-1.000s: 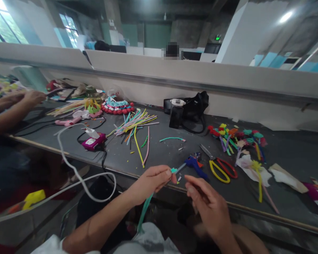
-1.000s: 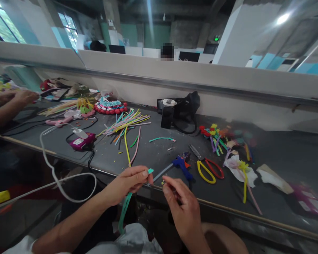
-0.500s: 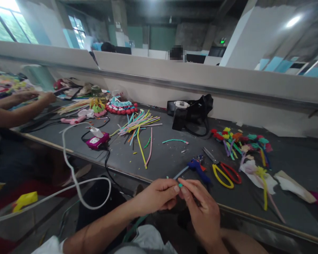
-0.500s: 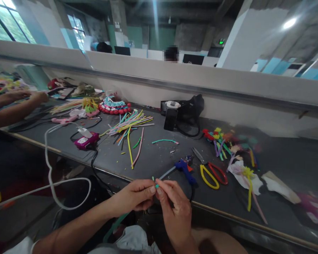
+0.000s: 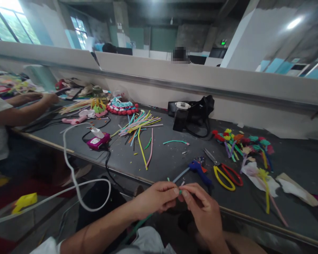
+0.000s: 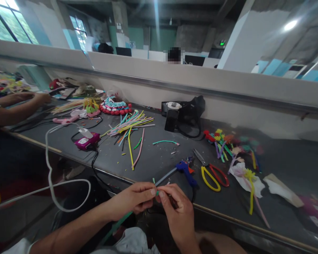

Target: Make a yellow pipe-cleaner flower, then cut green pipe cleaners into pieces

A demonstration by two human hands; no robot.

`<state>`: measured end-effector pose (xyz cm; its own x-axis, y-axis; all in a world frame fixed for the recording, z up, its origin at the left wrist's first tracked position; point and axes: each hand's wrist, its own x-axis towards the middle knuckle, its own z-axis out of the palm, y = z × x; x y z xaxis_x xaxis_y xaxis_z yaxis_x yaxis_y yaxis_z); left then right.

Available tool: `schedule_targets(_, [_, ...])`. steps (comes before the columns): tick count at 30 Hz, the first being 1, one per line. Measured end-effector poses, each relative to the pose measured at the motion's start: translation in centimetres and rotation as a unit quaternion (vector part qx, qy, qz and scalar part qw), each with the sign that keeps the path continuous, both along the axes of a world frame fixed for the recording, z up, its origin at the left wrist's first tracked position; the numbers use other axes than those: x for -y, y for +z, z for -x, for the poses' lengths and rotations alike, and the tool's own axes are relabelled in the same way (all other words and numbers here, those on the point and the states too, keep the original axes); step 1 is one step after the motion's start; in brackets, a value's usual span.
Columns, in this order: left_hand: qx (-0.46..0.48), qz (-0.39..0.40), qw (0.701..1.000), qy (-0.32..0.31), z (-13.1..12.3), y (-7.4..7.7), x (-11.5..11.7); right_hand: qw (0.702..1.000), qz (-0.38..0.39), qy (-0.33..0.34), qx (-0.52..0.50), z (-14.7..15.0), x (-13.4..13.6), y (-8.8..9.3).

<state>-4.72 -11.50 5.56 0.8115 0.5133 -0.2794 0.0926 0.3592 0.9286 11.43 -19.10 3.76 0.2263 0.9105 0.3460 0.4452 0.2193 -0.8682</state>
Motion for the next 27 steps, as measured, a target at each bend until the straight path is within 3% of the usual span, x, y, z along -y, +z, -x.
schedule_targets(8, [-0.031, -0.020, 0.999, 0.030, -0.5, -1.6, 0.5, 0.996, -0.039, -0.046, 0.069, 0.2, 0.2, -1.5])
schedule_targets(13, [-0.002, -0.025, 0.999, 0.038, -0.8, -1.7, 0.7, 0.995, -0.030, -0.022, 0.097, 0.4, 0.2, -2.1])
schedule_targets(15, [-0.001, -0.039, 0.998, 0.043, -0.8, -1.6, 0.6, 0.987, -0.013, -0.050, 0.151, -0.7, -0.1, -2.4])
schedule_targets(20, [-0.028, -0.017, 0.998, 0.052, -0.5, -2.3, 0.4, 0.946, 0.028, -0.202, 0.253, -6.5, -2.3, -4.5])
schedule_targets(23, [-0.042, -0.023, 0.998, 0.039, -0.2, -3.2, 0.6, 0.931, 0.061, -0.213, 0.291, -9.3, -3.7, -6.2])
schedule_targets(27, [-0.035, -0.036, 0.998, 0.040, 0.3, -4.0, 1.0, 0.925, 0.071, -0.212, 0.307, -9.7, -4.6, -7.8])
